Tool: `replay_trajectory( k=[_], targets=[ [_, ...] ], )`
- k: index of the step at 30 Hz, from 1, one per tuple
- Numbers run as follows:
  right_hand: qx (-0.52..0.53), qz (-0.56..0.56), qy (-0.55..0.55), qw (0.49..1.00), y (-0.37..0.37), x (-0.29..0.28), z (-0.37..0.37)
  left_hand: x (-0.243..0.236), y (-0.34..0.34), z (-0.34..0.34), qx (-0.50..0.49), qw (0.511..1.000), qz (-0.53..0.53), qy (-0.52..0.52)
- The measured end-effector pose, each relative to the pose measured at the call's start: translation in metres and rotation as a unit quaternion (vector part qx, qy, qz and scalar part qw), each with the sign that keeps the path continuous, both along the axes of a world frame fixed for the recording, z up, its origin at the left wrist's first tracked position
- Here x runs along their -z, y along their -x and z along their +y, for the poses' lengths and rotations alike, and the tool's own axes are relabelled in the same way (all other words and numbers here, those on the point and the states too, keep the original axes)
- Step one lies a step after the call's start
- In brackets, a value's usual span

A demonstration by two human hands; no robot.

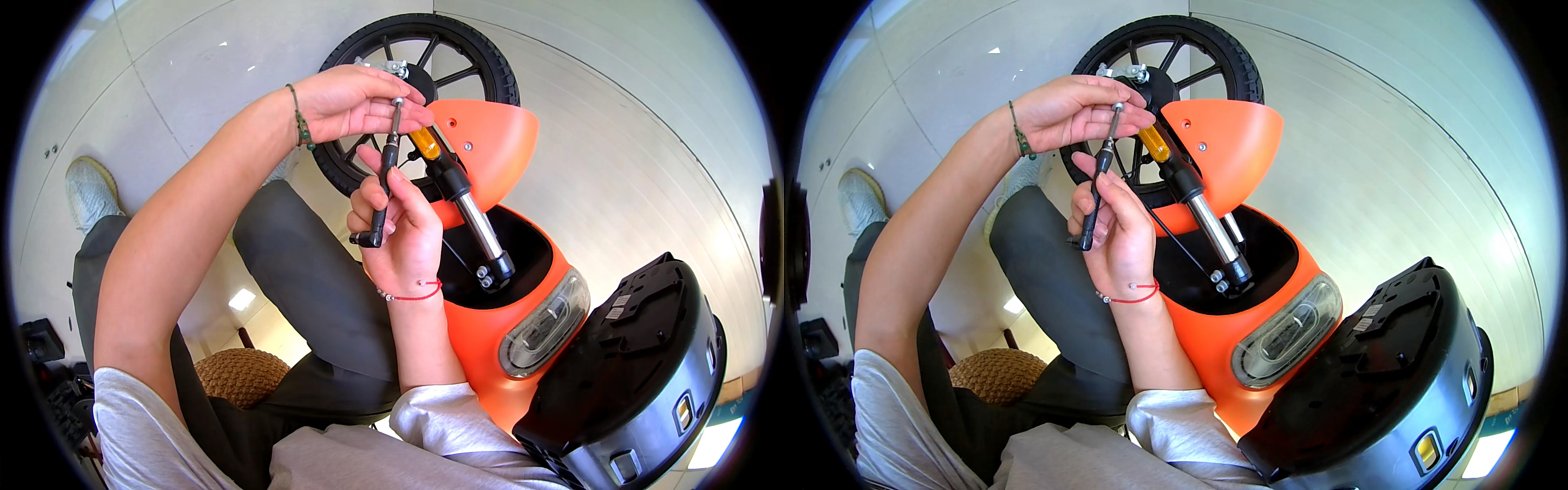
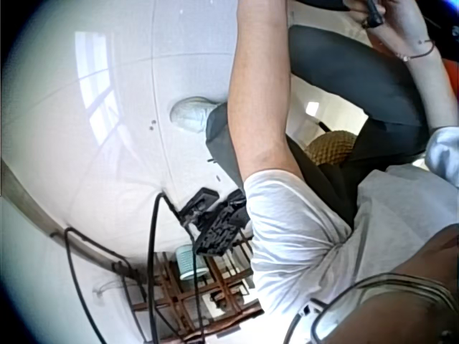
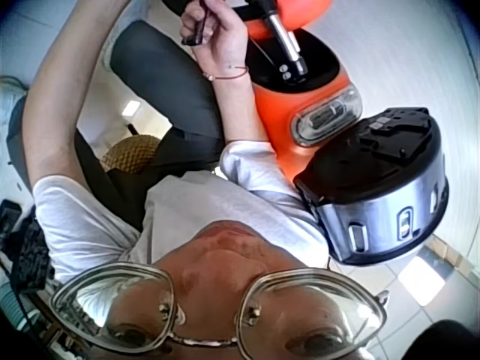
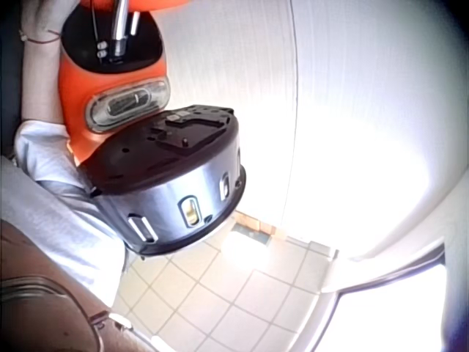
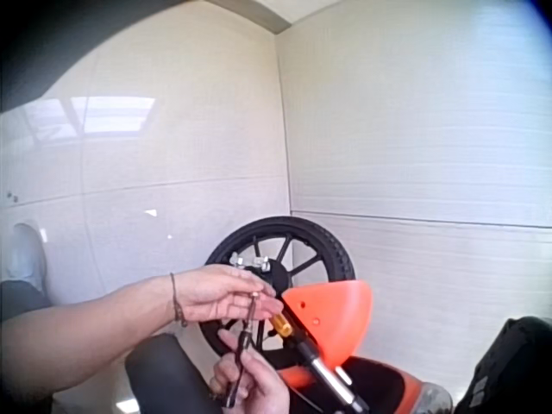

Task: The person uses a hex key to tighten a fastener on a yellow component of a motorcycle, then attaches an orange plastic fender to the front wheel assembly using a tool.

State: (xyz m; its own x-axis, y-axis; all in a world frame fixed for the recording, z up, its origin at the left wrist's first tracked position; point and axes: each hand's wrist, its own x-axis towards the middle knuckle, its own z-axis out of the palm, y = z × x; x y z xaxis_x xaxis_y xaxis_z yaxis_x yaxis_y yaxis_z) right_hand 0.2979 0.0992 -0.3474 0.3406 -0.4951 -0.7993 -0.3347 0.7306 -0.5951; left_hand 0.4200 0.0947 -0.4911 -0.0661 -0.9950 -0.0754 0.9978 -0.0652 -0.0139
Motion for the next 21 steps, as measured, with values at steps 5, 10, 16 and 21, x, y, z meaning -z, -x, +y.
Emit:
replay_trajectory(
  k=[5, 10, 16, 21],
  targets=[
    [0.057, -0.091, -0.096, 0.990, 0.0024, -0.0001, -0.0030, 0.0016, -0.0010, 0.0014, -0.007, 1.000, -0.017, 0.019],
    [0.109, -0.116, -0.121, 0.980, 0.0040, 0.0014, -0.0033, 0.0016, 0.0035, -0.0010, 0.005, 1.000, -0.006, 0.006],
    [0.054, -0.059, -0.033, 0.996, 0.0042, 0.0069, -0.0030, -0.0023, 0.0087, -0.0057, 0.023, 0.998, -0.008, -0.051],
    [0.016, -0.008, 0.000, 1.000, 0.0026, 0.0054, -0.0033, 0.0003, 0.0061, -0.0040, 0.024, 0.998, -0.049, -0.035]
  ],
)
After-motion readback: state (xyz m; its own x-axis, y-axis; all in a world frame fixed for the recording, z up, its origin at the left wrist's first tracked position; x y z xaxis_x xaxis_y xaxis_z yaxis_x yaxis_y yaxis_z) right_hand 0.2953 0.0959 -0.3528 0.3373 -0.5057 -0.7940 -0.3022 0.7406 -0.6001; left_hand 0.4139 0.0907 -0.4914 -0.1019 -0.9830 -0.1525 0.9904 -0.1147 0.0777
